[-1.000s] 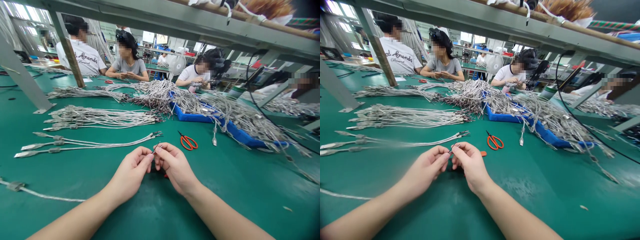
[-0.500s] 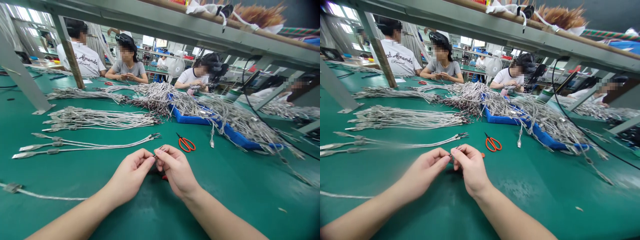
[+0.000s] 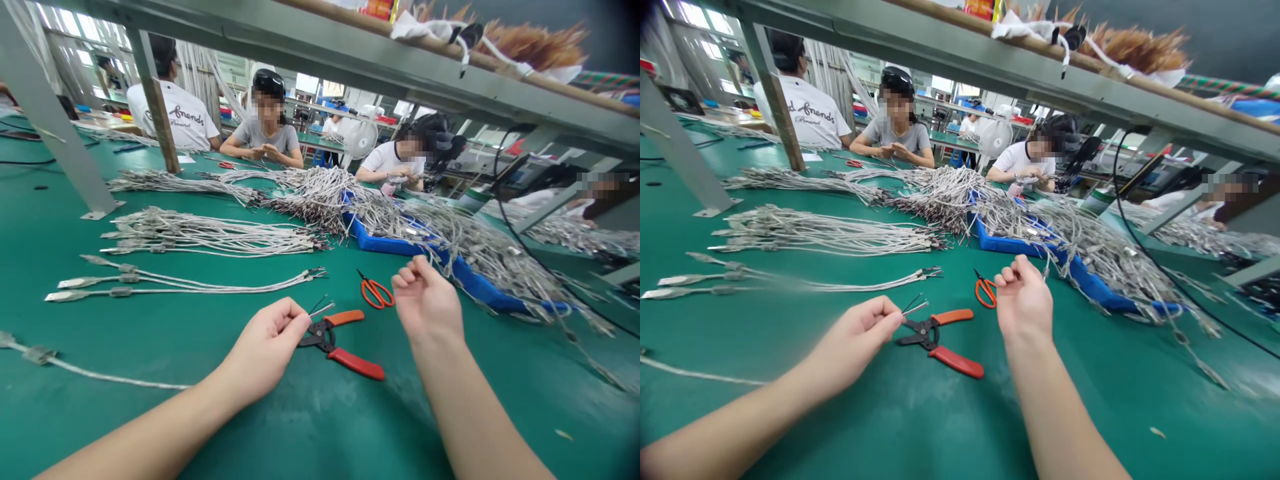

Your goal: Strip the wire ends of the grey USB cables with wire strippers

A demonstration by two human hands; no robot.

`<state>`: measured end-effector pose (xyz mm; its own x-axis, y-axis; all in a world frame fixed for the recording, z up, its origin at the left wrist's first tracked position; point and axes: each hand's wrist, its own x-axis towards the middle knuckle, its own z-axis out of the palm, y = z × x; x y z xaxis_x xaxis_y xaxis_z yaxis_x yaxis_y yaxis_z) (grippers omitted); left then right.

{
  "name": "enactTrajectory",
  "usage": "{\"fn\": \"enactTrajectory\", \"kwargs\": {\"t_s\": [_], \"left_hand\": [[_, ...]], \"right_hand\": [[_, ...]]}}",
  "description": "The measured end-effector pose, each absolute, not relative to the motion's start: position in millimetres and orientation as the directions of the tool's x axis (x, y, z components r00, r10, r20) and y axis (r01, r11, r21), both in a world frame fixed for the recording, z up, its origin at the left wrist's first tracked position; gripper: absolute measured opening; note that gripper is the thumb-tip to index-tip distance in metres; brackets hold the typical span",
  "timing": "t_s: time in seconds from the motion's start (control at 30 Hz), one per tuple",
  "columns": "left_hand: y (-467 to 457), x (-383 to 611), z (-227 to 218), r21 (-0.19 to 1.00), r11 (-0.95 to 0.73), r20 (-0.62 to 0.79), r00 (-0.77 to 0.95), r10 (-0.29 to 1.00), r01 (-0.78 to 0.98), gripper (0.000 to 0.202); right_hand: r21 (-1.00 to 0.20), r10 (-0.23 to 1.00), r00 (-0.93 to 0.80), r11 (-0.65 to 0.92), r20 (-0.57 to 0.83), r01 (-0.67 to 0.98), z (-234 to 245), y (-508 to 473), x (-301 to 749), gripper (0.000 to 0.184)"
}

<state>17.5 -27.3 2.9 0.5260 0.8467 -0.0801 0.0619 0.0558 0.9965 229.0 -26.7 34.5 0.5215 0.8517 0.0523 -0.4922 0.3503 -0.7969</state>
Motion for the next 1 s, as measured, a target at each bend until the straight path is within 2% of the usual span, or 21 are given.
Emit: {"fn": "enactTrajectory", "kwargs": {"t_s": [0.07,0.17,0.27,0.4,0.57,0.67,0.77,0.87,0.97,1.0], "left_hand": [[-29.0,17.1,1.1,0.997,0.077,-0.077,0.519,0.851,0.021,0.026],[-30.4,17.5,0.7,0.995,0.089,-0.049,0.521,0.852,-0.051,0.028],[-29.6,17.2,1.0,0.986,0.120,-0.037,0.548,0.836,-0.116,0.029],[-26.3,14.7,1.2,0.967,0.189,-0.047,0.608,0.793,-0.172,0.032],[-21.7,10.1,2.2,0.948,0.264,-0.065,0.707,0.704,-0.176,0.035],[-16.2,6.3,4.3,0.954,0.277,-0.093,0.763,0.639,-0.116,0.037],[-9.7,0.8,7.9,0.977,0.214,-0.128,0.810,0.572,0.003,0.036],[-6.9,-3.7,9.4,0.981,0.106,-0.190,0.878,0.439,0.160,0.027],[-10.4,-1.7,7.6,0.945,-0.023,-0.308,0.912,0.269,0.326,0.020],[-12.3,0.6,7.1,0.927,-0.053,-0.351,0.909,0.225,0.371,0.020]], "right_hand": [[-0.801,0.874,0.483,0.319,0.043,-0.507,29.5,-22.4,227.5,0.030],[-0.840,0.963,0.268,0.120,-0.031,-0.529,15.0,-27.2,198.4,0.022],[-0.864,0.993,0.098,-0.002,-0.059,-0.503,7.1,-37.4,172.5,0.024],[-0.890,0.999,0.000,-0.034,-0.039,-0.456,7.3,-46.9,169.0,0.024],[-0.930,0.998,-0.051,0.002,0.022,-0.369,4.8,-47.9,173.3,0.019],[-0.963,0.994,-0.092,0.027,0.053,-0.270,8.0,-44.3,178.4,0.017],[-0.993,0.976,-0.218,-0.022,0.004,-0.117,15.0,-44.7,190.0,0.019],[-0.989,0.933,-0.332,-0.118,-0.139,0.084,13.8,-58.2,201.1,0.022],[-0.927,0.852,-0.400,-0.226,-0.337,0.301,1.9,-82.7,205.6,0.024],[-0.908,0.827,-0.427,-0.214,-0.365,0.361,-1.9,-90.7,206.0,0.023]]}}
